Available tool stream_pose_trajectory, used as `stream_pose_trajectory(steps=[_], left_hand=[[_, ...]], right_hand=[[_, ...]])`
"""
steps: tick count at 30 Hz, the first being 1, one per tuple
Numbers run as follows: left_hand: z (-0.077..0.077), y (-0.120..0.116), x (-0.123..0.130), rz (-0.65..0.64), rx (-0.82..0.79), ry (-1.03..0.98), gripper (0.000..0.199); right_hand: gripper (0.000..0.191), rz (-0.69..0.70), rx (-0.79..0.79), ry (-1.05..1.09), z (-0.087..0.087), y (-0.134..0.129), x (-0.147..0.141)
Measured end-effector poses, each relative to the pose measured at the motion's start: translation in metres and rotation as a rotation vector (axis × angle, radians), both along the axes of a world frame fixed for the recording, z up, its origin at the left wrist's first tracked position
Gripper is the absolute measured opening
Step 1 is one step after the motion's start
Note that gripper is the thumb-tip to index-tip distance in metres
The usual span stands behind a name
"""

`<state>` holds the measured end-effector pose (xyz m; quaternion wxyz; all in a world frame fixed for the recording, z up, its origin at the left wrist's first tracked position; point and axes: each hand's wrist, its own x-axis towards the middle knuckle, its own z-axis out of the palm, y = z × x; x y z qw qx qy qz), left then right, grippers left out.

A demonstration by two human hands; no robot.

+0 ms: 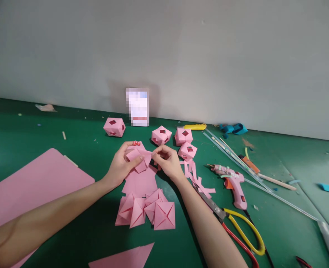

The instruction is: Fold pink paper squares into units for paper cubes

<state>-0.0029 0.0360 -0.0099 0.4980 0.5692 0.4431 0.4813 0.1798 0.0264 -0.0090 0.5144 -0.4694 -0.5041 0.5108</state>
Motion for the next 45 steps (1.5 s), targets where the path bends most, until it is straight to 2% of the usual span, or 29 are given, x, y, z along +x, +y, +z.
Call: stream_pose_trajectory(steps=[4, 9, 18, 25, 35, 45], left_hand=[[-0.0011, 0.0001, -0.0003, -0.012, -0.030, -0.030, 0.044], [-0.0037, 0.0024, -0.0003, 0.029, -0.060, -0.083, 0.044], [-0.0031, 0.0017, -0.0003, 0.005, -0.112, -0.105, 0.046], [-0.0026, 0.0032, 0.0002, 0.017, -0.116, -0.134, 0.047], [0.0030, 0.0029, 0.0027, -0.014, -0.188, -0.196, 0.044], [0.0020, 0.0026, 0.0020, -0.027, -0.147, -0.147, 0.040]], right_hand=[[0.018, 0.009, -0.001, 0.014, 0.0018, 0.0009, 0.0002], [0.025, 0.027, -0.037, 0.056, 0.0055, 0.0014, 0.0003], [0.031, 0.041, -0.043, -0.063, 0.0009, 0.0014, -0.0002], [0.037, 0.152, -0.038, -0.208, 0.0014, 0.0018, -0.0027], [0.038, 0.140, -0.044, -0.160, -0.0009, 0.0020, -0.0017], [0.037, 0.145, -0.032, -0.173, -0.0016, 0.0017, -0.0021]])
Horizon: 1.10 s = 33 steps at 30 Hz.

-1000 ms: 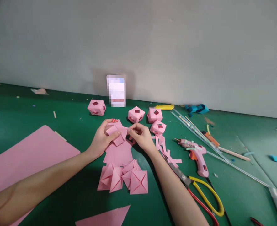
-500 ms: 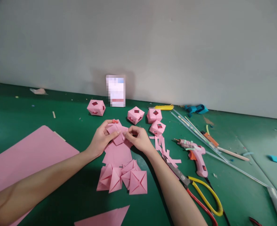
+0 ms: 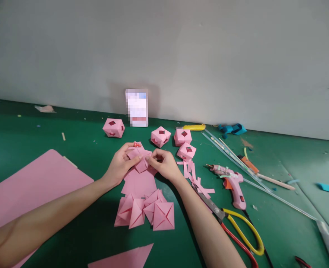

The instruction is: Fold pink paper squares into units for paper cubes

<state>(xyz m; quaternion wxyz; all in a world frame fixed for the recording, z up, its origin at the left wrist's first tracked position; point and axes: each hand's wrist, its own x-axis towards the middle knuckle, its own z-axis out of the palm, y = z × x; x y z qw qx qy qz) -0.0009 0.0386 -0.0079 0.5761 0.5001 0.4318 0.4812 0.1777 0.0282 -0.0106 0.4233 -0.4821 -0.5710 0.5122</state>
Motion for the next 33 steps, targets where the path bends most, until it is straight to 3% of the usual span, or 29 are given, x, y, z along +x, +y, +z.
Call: stream_pose_trajectory(steps=[15, 26, 33], left_hand=[[-0.0046, 0.0007, -0.0007, 0.024, 0.021, 0.060, 0.049], [-0.0027, 0.0013, 0.0012, 0.078, -0.065, -0.030, 0.062], [-0.0018, 0.0026, 0.0019, 0.100, -0.095, -0.083, 0.066]], right_hand=[[0.044, -0.008, -0.016, 0.003, 0.0074, -0.0014, 0.0003], [0.041, 0.029, 0.096, -0.167, 0.0027, -0.0021, -0.0009], [0.039, 0.081, 0.067, -0.177, 0.0050, -0.0027, -0.0015]])
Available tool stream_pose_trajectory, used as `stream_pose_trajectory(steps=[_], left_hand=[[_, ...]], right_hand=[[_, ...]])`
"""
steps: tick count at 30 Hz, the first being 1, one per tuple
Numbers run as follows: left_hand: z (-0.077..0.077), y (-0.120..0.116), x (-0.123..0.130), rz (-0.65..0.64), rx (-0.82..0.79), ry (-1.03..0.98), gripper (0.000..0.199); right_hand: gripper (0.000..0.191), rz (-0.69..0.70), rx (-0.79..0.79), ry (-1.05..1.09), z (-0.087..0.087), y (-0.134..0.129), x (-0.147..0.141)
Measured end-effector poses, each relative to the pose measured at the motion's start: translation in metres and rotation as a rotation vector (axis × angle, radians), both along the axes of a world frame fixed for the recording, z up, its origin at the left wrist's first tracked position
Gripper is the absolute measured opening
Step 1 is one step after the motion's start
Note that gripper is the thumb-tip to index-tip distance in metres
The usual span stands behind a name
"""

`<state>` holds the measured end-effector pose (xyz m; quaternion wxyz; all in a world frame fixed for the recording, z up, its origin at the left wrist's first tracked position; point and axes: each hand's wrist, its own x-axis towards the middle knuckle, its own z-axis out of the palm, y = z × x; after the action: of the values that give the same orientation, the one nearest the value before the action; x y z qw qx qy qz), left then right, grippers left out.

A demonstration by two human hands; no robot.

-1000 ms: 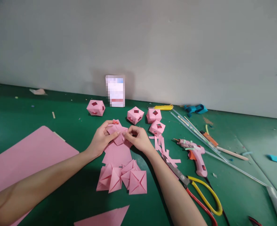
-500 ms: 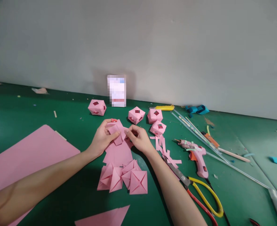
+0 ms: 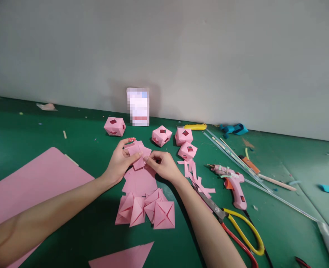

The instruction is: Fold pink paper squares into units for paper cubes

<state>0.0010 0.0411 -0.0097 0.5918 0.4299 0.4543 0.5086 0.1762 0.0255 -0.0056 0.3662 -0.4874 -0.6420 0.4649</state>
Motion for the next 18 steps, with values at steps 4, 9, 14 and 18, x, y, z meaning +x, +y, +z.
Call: stream_pose_trajectory(steps=[4, 9, 14, 18], left_hand=[[-0.0018, 0.0002, 0.0001, 0.008, 0.019, 0.013, 0.067], [-0.0030, 0.0007, 0.0005, 0.040, 0.019, 0.010, 0.068], [-0.0031, 0.0008, 0.0009, 0.052, 0.024, 0.005, 0.067], [-0.0041, 0.0014, 0.0000, 0.081, 0.045, 0.031, 0.064]], right_hand=[[0.040, -0.016, -0.006, 0.007, -0.0020, -0.0005, 0.0000], [0.038, 0.027, -0.047, 0.015, -0.0021, 0.0005, 0.0011], [0.034, 0.049, -0.037, 0.012, -0.0016, 0.0006, 0.0016], [0.029, 0.010, -0.042, 0.050, -0.0023, 0.0015, 0.0011]])
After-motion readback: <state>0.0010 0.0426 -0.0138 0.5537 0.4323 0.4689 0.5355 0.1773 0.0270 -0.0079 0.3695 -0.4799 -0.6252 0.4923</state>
